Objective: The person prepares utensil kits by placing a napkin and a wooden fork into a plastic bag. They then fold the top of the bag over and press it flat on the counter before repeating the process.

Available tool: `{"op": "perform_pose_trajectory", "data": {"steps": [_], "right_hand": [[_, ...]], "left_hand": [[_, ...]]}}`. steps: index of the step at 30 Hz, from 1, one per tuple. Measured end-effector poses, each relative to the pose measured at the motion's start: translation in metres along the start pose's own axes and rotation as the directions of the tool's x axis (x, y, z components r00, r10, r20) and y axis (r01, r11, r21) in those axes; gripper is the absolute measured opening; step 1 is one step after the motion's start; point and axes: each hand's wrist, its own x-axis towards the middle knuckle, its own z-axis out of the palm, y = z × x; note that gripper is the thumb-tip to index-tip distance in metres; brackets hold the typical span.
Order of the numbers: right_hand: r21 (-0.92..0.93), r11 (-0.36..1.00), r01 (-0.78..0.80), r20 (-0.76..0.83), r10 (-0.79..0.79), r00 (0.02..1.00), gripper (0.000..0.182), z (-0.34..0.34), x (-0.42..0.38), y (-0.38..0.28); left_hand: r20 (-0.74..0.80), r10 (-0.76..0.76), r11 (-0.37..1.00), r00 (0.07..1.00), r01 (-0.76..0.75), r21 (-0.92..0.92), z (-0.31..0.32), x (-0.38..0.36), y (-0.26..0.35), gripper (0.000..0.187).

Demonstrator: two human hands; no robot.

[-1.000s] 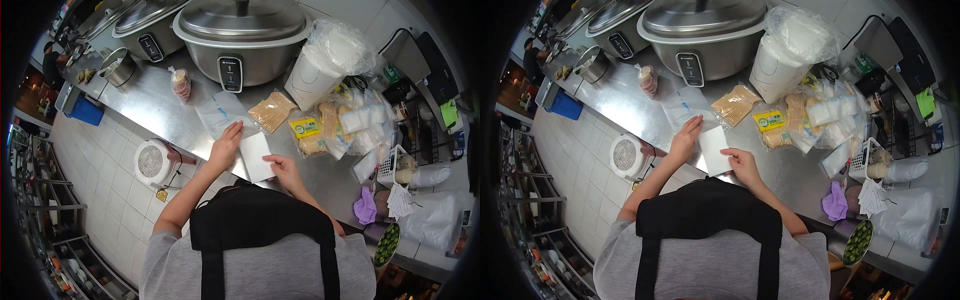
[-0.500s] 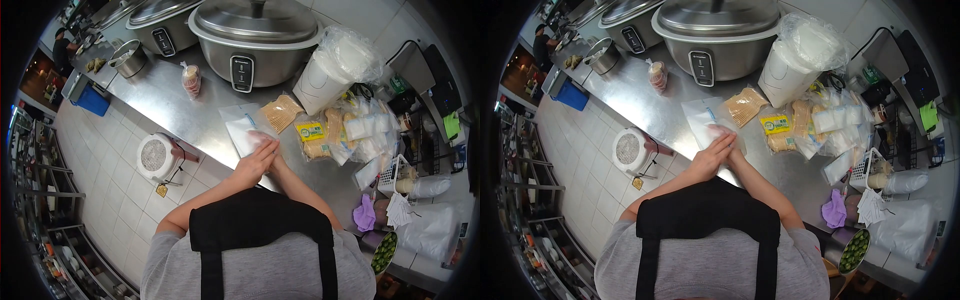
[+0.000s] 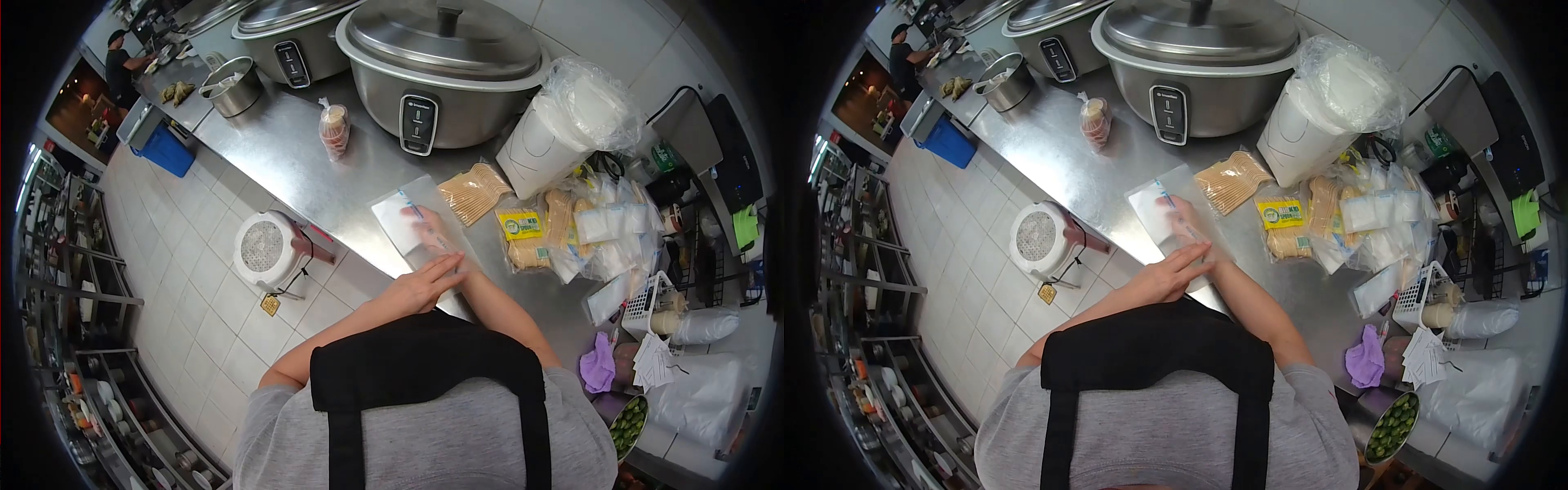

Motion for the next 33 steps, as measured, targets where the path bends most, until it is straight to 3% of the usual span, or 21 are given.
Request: {"op": "perform_pose_trajectory", "data": {"steps": [1, 2, 4, 5, 6, 8, 11, 13, 16, 17, 18, 19, 20, 22, 23, 24, 28, 30, 32, 33], "right_hand": [[-0.179, 0.982, 0.063, -0.026, -0.069, 0.997, 0.040, 0.002, 0.001, -0.001], [-0.178, 0.982, 0.063, -0.027, -0.069, 0.997, 0.040, 0.003, 0.001, 0.001], [-0.233, 0.965, 0.117, -0.056, -0.133, 0.989, 0.044, 0.004, 0.001, 0.005], [-0.232, 0.966, 0.116, -0.060, -0.133, 0.989, 0.044, 0.005, 0.002, 0.007], [-0.260, 0.965, 0.039, -0.078, -0.061, 0.995, 0.045, 0.007, 0.002, 0.004], [-0.286, 0.957, -0.040, -0.101, 0.011, 0.995, 0.046, 0.010, 0.002, -0.004], [-0.336, 0.933, -0.131, -0.103, 0.101, 0.990, 0.045, 0.011, -0.005, -0.034], [-0.484, 0.875, -0.013, -0.039, -0.007, 0.999, 0.043, 0.009, -0.007, -0.034], [-0.528, 0.849, 0.025, -0.061, -0.067, 0.996, 0.044, 0.006, -0.012, -0.029], [-0.524, 0.852, 0.005, -0.086, -0.059, 0.994, 0.044, 0.006, -0.014, -0.010], [-0.461, 0.885, 0.065, -0.178, -0.164, 0.970, 0.042, 0.008, -0.016, 0.021], [-0.405, 0.904, 0.134, -0.274, -0.260, 0.926, 0.041, 0.008, -0.022, 0.043], [-0.406, 0.906, 0.116, -0.298, -0.252, 0.921, 0.041, 0.003, -0.037, 0.052], [-0.240, 0.966, 0.094, -0.327, -0.171, 0.930, 0.035, -0.011, -0.077, 0.067], [-0.062, 0.990, -0.125, -0.342, 0.097, 0.935, 0.031, -0.019, -0.098, 0.042], [0.120, 0.935, -0.334, -0.310, 0.355, 0.882, 0.028, -0.027, -0.119, 0.014], [0.351, 0.894, -0.278, -0.434, 0.419, 0.798, 0.019, -0.058, -0.172, 0.040], [0.197, 0.950, -0.244, -0.665, 0.312, 0.679, 0.010, -0.081, -0.193, 0.049], [0.121, 0.971, -0.206, -0.850, 0.209, 0.484, 0.009, -0.107, -0.208, 0.052], [-0.027, 0.957, -0.288, -0.906, 0.098, 0.411, 0.009, -0.121, -0.214, 0.052]], "left_hand": [[-0.021, 0.034, 0.994, 0.999, -0.036, -0.105, -0.005, -0.003, 0.001, 0.047], [-0.020, 0.033, 0.994, 0.999, -0.035, -0.105, -0.008, -0.006, -0.003, 0.047], [-0.214, -0.008, 0.985, 0.977, -0.030, -0.173, -0.015, -0.011, -0.011, 0.041], [-0.251, -0.108, 0.976, 0.962, 0.055, -0.210, -0.019, -0.012, -0.013, 0.032], [-0.248, -0.106, 0.976, 0.963, 0.053, -0.210, -0.021, -0.013, -0.017, 0.032], [-0.384, -0.290, 0.953, 0.876, 0.227, -0.203, -0.020, -0.014, -0.032, 0.028], [-0.400, -0.396, 0.918, 0.827, 0.351, -0.183, -0.010, -0.014, -0.072, 0.025], [-0.396, -0.408, 0.912, 0.823, 0.384, -0.141, -0.001, -0.013, -0.090, 0.025], [-0.360, -0.395, 0.914, 0.845, 0.403, -0.055, 0.005, -0.009, -0.098, 0.026], [-0.365, -0.362, 0.919, 0.858, 0.393, 0.013, 0.006, -0.009, -0.096, 0.028], [-0.368, -0.327, 0.922, 0.871, 0.380, 0.080, 0.006, -0.008, -0.094, 0.030], [-0.356, -0.313, 0.928, 0.881, 0.364, 0.084, 0.009, -0.010, -0.099, 0.034], [-0.339, -0.299, 0.935, 0.892, 0.344, 0.080, 0.009, -0.010, -0.099, 0.034], [-0.399, -0.268, 0.936, 0.877, 0.335, 0.105, 0.010, -0.011, -0.097, 0.037], [-0.386, -0.267, 0.939, 0.883, 0.329, 0.104, 0.010, -0.012, -0.099, 0.039], [-0.372, -0.256, 0.945, 0.892, 0.311, 0.097, 0.010, -0.012, -0.099, 0.039], [-0.327, -0.248, 0.948, 0.912, 0.298, 0.111, 0.007, -0.011, -0.102, 0.041], [-0.310, -0.320, 0.934, 0.895, 0.354, 0.058, 0.005, -0.010, -0.103, 0.045], [-0.290, -0.323, 0.935, 0.901, 0.350, 0.048, 0.004, -0.011, -0.108, 0.047], [-0.289, -0.414, 0.910, 0.863, 0.398, -0.113, 0.004, -0.010, -0.109, 0.046]]}}
